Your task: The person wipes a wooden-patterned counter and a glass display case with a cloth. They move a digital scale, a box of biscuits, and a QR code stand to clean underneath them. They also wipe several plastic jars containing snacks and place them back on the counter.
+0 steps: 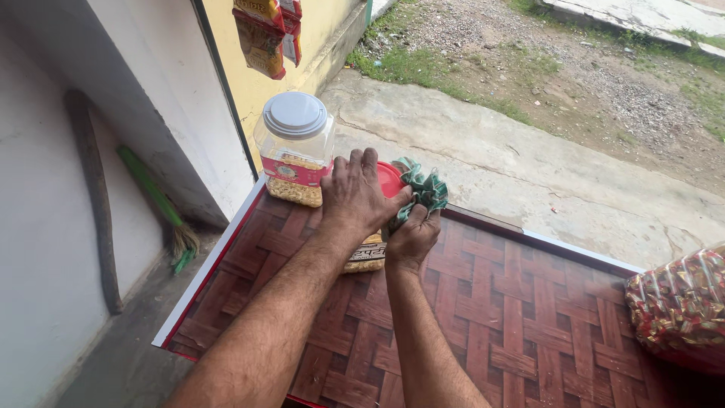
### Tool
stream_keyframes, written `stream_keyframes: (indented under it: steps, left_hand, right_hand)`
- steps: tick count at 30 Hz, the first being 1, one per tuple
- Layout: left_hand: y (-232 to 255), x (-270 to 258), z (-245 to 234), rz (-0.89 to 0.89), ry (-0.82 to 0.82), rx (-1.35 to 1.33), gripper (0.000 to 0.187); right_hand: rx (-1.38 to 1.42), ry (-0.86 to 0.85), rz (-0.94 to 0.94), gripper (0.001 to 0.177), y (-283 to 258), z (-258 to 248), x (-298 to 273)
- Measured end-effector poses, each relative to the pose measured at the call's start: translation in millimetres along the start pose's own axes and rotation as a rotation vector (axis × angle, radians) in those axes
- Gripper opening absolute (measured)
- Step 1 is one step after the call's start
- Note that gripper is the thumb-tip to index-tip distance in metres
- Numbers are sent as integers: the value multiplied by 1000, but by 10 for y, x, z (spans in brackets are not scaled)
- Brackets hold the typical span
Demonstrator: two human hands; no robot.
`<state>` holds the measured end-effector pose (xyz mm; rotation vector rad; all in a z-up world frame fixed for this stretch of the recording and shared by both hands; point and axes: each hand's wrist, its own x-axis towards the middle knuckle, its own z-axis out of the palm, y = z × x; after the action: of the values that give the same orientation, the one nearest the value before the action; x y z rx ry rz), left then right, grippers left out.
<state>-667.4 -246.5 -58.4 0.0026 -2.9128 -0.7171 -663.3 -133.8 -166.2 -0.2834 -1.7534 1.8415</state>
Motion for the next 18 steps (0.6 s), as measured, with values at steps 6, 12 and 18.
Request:
stream_keyframes:
  steps: [6,12,18]
  left_hand:
    - [42,-185,-3,145,275,43,72]
    - [11,-122,57,138,270,19,70]
    - [-26,-110,57,163,341,-33,65]
  right_hand:
    - [-215,-169,482,39,1073,-426,-36]
    - [127,-389,577,34,972,-303,494]
    - [362,-422,506,33,554,-149,871]
